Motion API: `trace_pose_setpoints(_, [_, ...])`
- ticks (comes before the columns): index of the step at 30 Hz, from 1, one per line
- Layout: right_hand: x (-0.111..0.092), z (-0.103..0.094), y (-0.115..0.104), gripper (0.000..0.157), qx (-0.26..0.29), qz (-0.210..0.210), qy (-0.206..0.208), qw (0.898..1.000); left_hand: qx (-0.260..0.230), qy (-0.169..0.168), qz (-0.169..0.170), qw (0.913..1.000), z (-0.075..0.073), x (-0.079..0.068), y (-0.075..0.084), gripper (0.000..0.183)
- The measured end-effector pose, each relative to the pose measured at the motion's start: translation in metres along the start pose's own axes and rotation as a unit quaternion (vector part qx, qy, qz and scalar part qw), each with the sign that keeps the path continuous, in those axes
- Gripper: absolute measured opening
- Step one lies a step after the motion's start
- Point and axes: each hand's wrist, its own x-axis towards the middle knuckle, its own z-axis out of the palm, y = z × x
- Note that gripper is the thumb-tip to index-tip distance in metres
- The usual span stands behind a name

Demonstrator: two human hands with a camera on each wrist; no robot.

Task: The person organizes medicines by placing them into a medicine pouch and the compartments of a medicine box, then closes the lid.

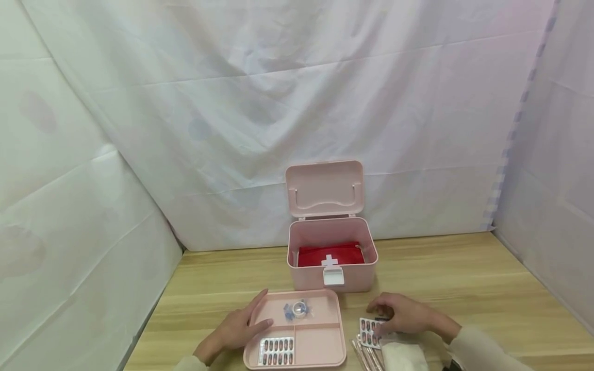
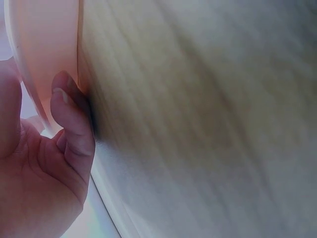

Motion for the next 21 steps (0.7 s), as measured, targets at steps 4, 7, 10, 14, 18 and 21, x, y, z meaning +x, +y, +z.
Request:
trace_pose_setpoints(4, [0.000, 0.008, 0.001, 0.052, -0.009, -0.010, 0.012, 1.000, -0.001, -0.001, 0.000, 1.0000, 0.000, 0.001, 0.000, 0.081])
trace_pose_setpoints(7, [0.000, 0.012, 0.000, 0.054, -0.012, -0.008, 0.015, 1.000, -0.001, -0.002, 0.002, 1.0000, 0.000, 0.000, 0.000, 0.080])
trace_pose_setpoints(10, [0.000, 0.014, -0.002, 0.052, -0.027, -0.005, 0.020, 0.999, 0.000, -0.001, 0.002, 1.0000, 0.000, 0.000, 0.000, 0.080])
trace_pose_setpoints(14, [0.000, 0.015, -0.002, 0.049, -0.041, 0.000, 0.027, 0.999, -0.002, -0.001, -0.004, 1.0000, -0.001, 0.000, 0.001, 0.081])
trace_pose_setpoints(18, [0.001, 0.015, -0.001, 0.045, -0.035, 0.014, 0.025, 0.999, -0.003, -0.002, -0.002, 1.0000, -0.001, 0.000, 0.001, 0.081])
trace_pose_setpoints(21, [0.002, 0.014, 0.000, 0.044, -0.023, 0.025, 0.022, 0.999, -0.002, 0.000, 0.003, 1.0000, -0.001, 0.000, 0.001, 0.080])
